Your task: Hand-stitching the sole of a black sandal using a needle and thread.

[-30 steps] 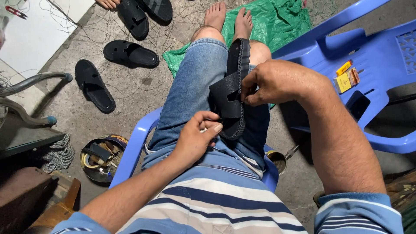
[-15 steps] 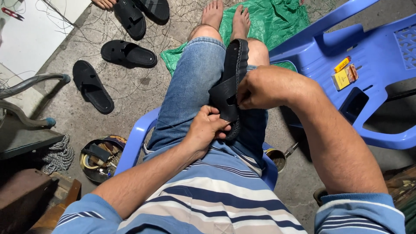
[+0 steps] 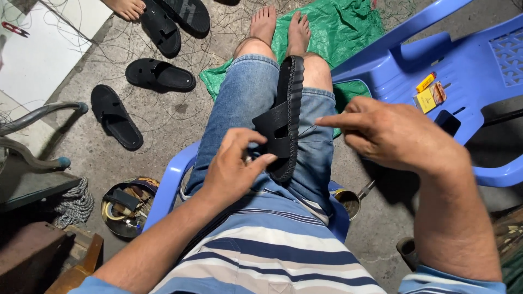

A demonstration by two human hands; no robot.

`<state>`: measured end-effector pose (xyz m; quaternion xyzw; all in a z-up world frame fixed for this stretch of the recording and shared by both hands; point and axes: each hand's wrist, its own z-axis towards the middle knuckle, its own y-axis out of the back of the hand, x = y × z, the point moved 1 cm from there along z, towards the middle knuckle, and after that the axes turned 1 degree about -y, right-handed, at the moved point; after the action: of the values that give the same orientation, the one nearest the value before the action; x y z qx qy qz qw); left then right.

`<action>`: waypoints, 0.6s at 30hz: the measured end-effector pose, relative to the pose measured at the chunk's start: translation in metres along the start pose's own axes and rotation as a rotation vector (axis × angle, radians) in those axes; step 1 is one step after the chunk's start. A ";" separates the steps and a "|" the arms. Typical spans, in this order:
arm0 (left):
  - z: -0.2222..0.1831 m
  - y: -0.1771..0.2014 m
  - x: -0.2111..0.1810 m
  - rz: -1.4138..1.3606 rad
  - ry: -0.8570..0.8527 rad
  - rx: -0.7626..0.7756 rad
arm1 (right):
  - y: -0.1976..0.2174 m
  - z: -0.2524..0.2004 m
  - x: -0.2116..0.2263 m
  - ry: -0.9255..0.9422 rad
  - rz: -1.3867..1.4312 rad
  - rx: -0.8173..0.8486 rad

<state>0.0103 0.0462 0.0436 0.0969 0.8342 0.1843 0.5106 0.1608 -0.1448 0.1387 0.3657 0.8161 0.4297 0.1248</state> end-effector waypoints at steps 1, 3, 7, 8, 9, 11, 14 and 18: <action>0.001 0.000 -0.007 0.024 -0.145 -0.012 | -0.005 0.001 0.001 0.044 0.026 -0.025; 0.006 -0.002 -0.021 0.047 -0.291 -0.030 | -0.010 0.004 0.001 0.091 0.048 -0.053; 0.022 -0.016 -0.027 0.099 -0.340 0.053 | -0.021 0.005 -0.004 0.214 0.199 -0.151; 0.026 -0.020 -0.025 0.049 -0.366 0.034 | -0.024 0.005 -0.007 0.289 0.266 -0.212; 0.028 -0.021 -0.024 0.051 -0.370 0.036 | -0.022 0.008 -0.003 0.286 0.266 -0.217; 0.029 -0.022 -0.021 -0.010 -0.371 0.013 | -0.023 0.013 0.002 -0.092 0.539 0.003; 0.030 -0.022 -0.020 -0.055 -0.243 0.007 | -0.062 0.032 0.017 0.065 0.853 -0.352; 0.026 -0.023 -0.013 -0.084 -0.283 -0.019 | -0.084 0.037 0.014 0.083 1.225 -0.310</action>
<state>0.0398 0.0263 0.0344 0.0824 0.7554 0.1551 0.6312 0.1294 -0.1431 0.0514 0.7271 0.3913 0.5503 -0.1241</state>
